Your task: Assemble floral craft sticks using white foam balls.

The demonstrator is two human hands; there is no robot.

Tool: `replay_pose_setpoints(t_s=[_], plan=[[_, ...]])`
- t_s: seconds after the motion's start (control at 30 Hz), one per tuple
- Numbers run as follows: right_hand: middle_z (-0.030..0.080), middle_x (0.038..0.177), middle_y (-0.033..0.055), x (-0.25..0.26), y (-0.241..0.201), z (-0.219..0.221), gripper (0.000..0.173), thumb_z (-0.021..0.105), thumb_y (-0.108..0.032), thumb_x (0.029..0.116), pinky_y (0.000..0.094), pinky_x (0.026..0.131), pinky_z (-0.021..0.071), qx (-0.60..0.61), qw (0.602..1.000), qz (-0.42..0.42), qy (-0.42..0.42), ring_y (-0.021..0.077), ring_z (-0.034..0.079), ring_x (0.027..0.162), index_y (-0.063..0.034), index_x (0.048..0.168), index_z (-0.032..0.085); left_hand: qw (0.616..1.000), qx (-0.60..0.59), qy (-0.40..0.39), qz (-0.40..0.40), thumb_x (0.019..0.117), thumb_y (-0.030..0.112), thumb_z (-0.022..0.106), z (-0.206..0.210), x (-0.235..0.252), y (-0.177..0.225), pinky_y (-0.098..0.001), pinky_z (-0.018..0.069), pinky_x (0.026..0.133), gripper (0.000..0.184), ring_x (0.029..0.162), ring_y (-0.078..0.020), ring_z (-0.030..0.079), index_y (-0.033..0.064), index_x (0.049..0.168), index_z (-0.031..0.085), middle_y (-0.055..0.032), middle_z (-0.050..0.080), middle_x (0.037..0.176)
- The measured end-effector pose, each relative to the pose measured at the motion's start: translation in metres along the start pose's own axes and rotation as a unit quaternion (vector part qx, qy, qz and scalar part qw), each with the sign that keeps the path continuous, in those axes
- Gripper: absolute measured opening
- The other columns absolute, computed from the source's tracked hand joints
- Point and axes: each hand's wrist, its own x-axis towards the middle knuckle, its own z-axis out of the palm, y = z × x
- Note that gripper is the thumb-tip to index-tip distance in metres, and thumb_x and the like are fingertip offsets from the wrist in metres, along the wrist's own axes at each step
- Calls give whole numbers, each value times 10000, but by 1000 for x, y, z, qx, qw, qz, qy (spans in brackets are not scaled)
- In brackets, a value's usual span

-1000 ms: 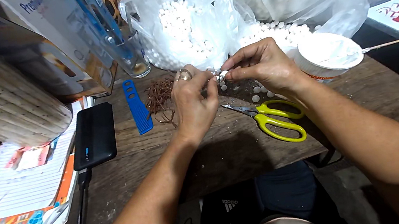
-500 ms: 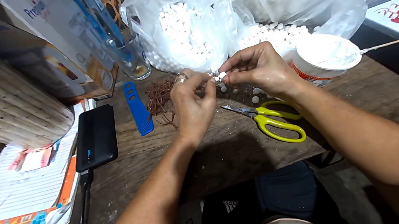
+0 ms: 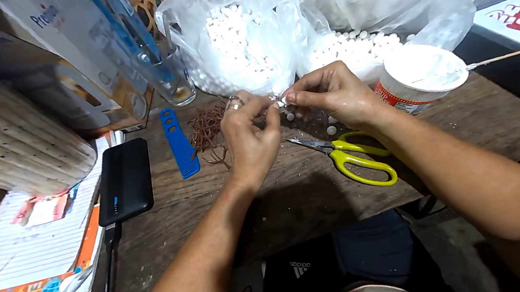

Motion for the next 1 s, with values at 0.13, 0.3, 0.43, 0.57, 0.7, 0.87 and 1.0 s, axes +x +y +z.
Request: replay_pose_setpoints(t_s=[0.13,0.3,0.43,0.57,0.7,0.87,1.0], plan=[[708,814,-32,-3,-8,-1,141,692,44,894,191,667,585,29,999,20,1,20,668,686,-13,1023,703,1000,-8,8,-12,918,6,651,0,0,1,-142,414,665,104,752,-51,528,-19,846,722,-61,555,809],[714,812,-22,-3,-4,0,168,717,98,842,184,670,594,40,999,-5,18,18,678,689,-23,959,702,1000,-12,9,5,914,7,644,0,-1,1,-157,414,670,107,755,-59,529,-16,840,718,-50,547,789],[724,819,-20,-2,-1,1,132,710,78,868,198,691,607,42,999,-14,22,24,689,702,-15,962,722,1000,-7,-7,1,921,20,645,-3,-2,2,-163,421,666,99,761,-62,537,-7,854,713,-52,556,822],[722,790,-36,-1,2,2,87,691,32,903,189,654,590,29,999,-29,27,12,668,665,-27,947,737,1000,-10,0,-4,930,19,647,-2,-2,3,-138,433,653,103,748,-41,548,-15,860,714,-61,575,844],[710,748,-45,-1,4,4,86,666,12,935,184,640,583,29,998,-39,29,8,660,646,-31,903,733,1000,-13,2,3,932,15,647,-2,-2,3,-134,427,648,103,741,-39,539,-19,856,708,-58,563,834],[692,724,-66,-1,5,7,146,621,-22,975,192,638,589,32,998,-50,26,3,662,641,-49,867,714,1000,-12,-2,-10,930,29,653,-1,-3,7,-124,426,631,97,729,-27,543,-15,861,706,-54,576,832],[697,729,-62,-1,5,7,150,609,-20,981,197,654,594,41,998,-44,23,11,670,651,-49,875,710,1000,-18,-1,-14,936,28,646,-2,-2,7,-128,419,631,103,722,-29,539,-9,859,704,-51,572,818]])
